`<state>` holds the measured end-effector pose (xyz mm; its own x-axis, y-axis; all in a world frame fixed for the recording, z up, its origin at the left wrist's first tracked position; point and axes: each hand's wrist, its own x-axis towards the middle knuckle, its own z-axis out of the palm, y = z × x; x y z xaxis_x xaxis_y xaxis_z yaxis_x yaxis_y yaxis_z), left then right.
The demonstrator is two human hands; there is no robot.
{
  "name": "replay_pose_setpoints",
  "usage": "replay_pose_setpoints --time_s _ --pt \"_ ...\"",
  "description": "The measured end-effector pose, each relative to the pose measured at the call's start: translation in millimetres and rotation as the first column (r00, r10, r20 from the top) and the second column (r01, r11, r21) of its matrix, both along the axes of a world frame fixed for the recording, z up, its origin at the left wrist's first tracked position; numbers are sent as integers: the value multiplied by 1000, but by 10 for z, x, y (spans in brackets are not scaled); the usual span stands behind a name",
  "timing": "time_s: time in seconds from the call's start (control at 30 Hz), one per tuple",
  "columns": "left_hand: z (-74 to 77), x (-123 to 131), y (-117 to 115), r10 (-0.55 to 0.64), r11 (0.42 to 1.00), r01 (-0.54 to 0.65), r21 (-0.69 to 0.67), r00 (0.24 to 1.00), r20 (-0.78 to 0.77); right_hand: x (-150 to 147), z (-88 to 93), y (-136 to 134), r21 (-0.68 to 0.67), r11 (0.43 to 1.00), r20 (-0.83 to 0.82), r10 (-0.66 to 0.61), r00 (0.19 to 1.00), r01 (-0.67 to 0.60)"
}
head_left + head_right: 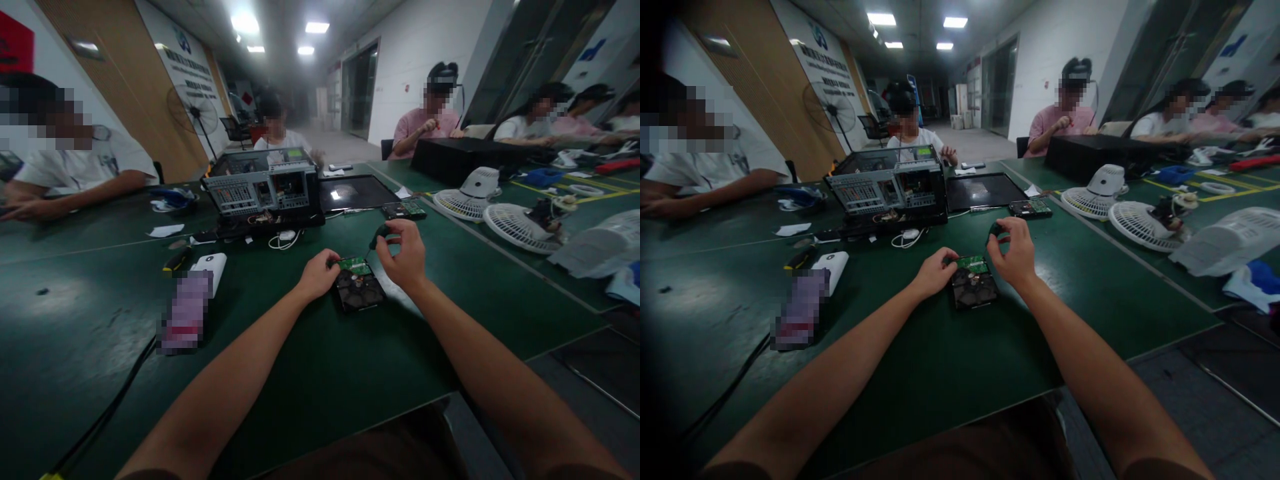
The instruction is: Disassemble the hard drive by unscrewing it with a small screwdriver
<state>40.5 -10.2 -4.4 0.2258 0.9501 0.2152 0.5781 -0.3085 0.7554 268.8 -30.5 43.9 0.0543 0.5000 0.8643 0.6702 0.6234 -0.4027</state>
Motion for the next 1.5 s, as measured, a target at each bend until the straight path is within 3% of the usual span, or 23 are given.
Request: replay_pose_setpoints --time_s 0.17,0.4,1.0,1.2,1.5 --pt "2 -10 21 -1 997 6 -75 998 66 6 -41 32 -9 998 -34 55 998 -56" --pt "-31 -23 66 18 976 21 -218 984 176 9 -54 34 -13 1000 -32 1 999 -1" --pt "-48 -20 74 16 981 15 -194 988 156 24 -51 57 25 1000 -1 2 1000 -2" --pt "-56 -24 77 8 981 22 -192 988 155 34 -42 63 29 997 -1 -64 998 64" --pt "-44 -32 60 -8 985 32 -167 990 142 54 -64 76 -26 999 14 -19 1000 19"
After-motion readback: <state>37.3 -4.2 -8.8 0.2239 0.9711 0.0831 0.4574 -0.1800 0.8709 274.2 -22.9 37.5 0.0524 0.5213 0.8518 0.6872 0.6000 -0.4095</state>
